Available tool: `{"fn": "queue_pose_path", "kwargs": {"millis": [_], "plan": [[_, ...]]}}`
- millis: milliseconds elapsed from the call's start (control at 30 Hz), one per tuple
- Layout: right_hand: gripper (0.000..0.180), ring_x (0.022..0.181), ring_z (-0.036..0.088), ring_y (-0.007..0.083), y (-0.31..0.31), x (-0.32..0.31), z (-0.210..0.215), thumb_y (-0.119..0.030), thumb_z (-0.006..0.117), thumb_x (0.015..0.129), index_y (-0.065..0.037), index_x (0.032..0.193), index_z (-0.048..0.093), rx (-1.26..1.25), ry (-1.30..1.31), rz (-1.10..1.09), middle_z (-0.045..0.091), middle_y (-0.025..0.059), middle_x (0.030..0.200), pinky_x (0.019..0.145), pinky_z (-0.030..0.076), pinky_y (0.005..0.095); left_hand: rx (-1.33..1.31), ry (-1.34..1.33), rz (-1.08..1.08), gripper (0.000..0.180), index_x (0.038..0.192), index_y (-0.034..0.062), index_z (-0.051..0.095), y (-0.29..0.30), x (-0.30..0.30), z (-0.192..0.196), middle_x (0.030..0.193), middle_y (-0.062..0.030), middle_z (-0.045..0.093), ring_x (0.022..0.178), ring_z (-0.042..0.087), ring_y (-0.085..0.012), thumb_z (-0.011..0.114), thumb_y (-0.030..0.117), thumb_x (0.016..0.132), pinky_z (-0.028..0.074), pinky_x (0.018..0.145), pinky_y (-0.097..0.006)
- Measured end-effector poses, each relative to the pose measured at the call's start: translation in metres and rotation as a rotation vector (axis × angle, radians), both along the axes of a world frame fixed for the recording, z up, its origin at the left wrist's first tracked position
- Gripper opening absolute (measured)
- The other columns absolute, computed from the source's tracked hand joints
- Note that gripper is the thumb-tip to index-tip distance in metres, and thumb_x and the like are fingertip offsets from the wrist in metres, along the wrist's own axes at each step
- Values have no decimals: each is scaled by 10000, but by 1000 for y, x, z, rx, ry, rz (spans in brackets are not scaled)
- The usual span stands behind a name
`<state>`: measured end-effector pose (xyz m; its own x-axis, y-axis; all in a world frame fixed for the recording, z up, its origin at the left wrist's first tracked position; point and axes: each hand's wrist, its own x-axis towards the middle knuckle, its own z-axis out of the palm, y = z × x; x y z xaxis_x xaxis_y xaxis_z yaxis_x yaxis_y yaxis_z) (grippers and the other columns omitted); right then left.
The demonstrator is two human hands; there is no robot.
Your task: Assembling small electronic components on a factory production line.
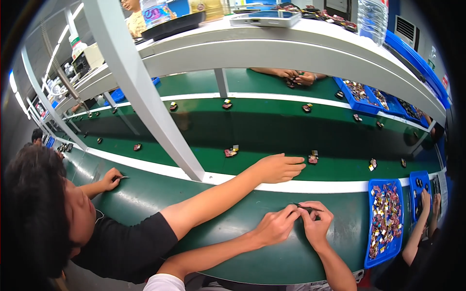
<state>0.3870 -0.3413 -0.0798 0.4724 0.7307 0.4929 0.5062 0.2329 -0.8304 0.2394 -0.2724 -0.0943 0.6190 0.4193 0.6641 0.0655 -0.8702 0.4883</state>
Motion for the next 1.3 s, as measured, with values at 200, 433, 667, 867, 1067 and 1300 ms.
{"fn": "queue_pose_path", "kwargs": {"millis": [200,433,667,867,1067,1300], "plan": [[114,499,441,69,1,6,-11,65,770,775,55,745,660,9,-54,-8,761,92,923,450,320,247,28,3,16,295,1071,-29,644,-1,3,1,1048,-121,627,664,670,-268,639,-78,779,526,546,-364],[115,492,411,63,-2,5,-9,50,741,824,-10,834,643,-66,-3,3,637,20,721,464,328,241,60,30,-1,272,1051,-28,646,-1,5,-1,1033,-117,629,657,664,-264,643,-77,783,524,550,-365],[109,494,411,42,-4,8,-12,38,712,868,-9,919,628,-52,17,39,621,8,724,465,335,231,34,-40,66,224,1053,-10,651,-3,9,-1,1024,-112,645,688,674,-276,679,-27,831,528,558,-351],[106,490,408,36,-5,9,-12,42,710,868,-4,913,626,-21,31,53,628,12,759,457,323,225,-131,-71,152,145,998,8,672,0,14,2,950,-106,676,695,675,-295,728,62,876,529,567,-358],[115,480,406,35,-7,12,-17,37,723,859,2,908,626,-13,12,96,625,11,732,456,315,226,-164,-92,111,70,916,12,694,5,15,-6,832,-87,685,645,655,-283,732,44,866,509,551,-365],[114,480,400,36,-7,14,-15,41,725,853,3,906,631,-7,13,87,620,10,718,460,313,229,-250,-75,104,68,914,17,706,5,17,-10,819,-88,690,608,640,-245,741,42,862,494,529,-346]]}}
